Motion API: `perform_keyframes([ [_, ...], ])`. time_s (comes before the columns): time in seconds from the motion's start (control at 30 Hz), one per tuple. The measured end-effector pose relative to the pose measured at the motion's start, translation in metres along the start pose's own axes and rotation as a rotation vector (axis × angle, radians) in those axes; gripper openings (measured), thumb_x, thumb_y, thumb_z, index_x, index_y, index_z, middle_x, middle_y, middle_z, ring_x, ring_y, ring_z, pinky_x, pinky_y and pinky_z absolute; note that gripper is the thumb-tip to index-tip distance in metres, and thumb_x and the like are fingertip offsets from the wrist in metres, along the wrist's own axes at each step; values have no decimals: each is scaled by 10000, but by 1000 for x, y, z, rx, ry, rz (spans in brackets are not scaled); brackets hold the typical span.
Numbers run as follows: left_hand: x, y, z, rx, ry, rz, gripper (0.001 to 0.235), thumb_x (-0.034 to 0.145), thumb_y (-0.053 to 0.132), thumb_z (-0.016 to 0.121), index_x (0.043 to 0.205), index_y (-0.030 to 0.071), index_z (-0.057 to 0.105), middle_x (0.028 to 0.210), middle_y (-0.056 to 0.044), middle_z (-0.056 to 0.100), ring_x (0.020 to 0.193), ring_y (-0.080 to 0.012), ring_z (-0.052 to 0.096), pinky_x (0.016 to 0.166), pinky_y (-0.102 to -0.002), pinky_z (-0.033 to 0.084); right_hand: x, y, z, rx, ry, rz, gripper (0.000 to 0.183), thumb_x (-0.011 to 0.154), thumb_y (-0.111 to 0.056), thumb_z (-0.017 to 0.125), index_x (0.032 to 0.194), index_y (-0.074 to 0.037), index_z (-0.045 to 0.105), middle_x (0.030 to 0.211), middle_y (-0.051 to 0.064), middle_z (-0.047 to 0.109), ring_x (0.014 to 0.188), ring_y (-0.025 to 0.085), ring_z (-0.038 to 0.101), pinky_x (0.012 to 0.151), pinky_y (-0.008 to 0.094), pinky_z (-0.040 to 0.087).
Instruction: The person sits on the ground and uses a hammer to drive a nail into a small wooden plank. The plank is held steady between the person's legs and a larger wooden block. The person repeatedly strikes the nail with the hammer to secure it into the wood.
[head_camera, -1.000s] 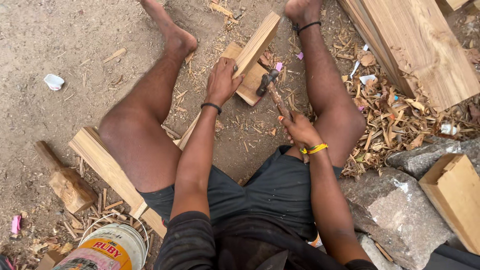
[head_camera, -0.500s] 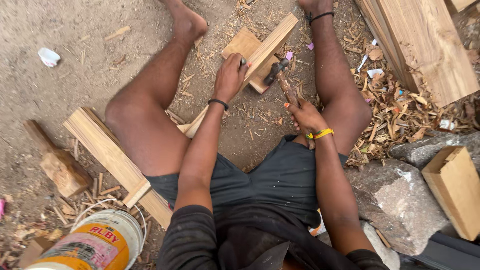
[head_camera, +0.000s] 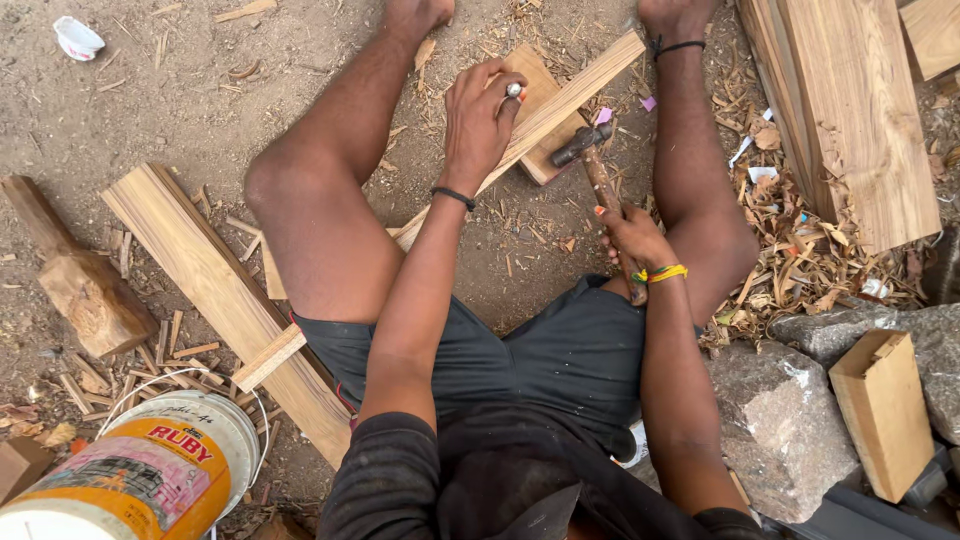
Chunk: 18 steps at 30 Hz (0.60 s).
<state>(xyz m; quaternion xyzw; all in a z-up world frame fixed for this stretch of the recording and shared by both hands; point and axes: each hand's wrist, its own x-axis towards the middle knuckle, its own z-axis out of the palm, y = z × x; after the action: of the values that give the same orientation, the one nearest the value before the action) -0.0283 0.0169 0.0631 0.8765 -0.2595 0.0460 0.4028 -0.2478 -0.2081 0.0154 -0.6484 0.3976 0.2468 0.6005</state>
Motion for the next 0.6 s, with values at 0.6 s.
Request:
perform_keyframes([
  [0.6,-14,-13,29,-358,-173,16,230,999,216,671,1198,139,756,1268,-64,721,1281,-269,586,1115,-428,429,-12,-10,7,-56,21,-15,416,979,-381,647,1092,2,531,666,34,561,476,116,517,417,293,454],
])
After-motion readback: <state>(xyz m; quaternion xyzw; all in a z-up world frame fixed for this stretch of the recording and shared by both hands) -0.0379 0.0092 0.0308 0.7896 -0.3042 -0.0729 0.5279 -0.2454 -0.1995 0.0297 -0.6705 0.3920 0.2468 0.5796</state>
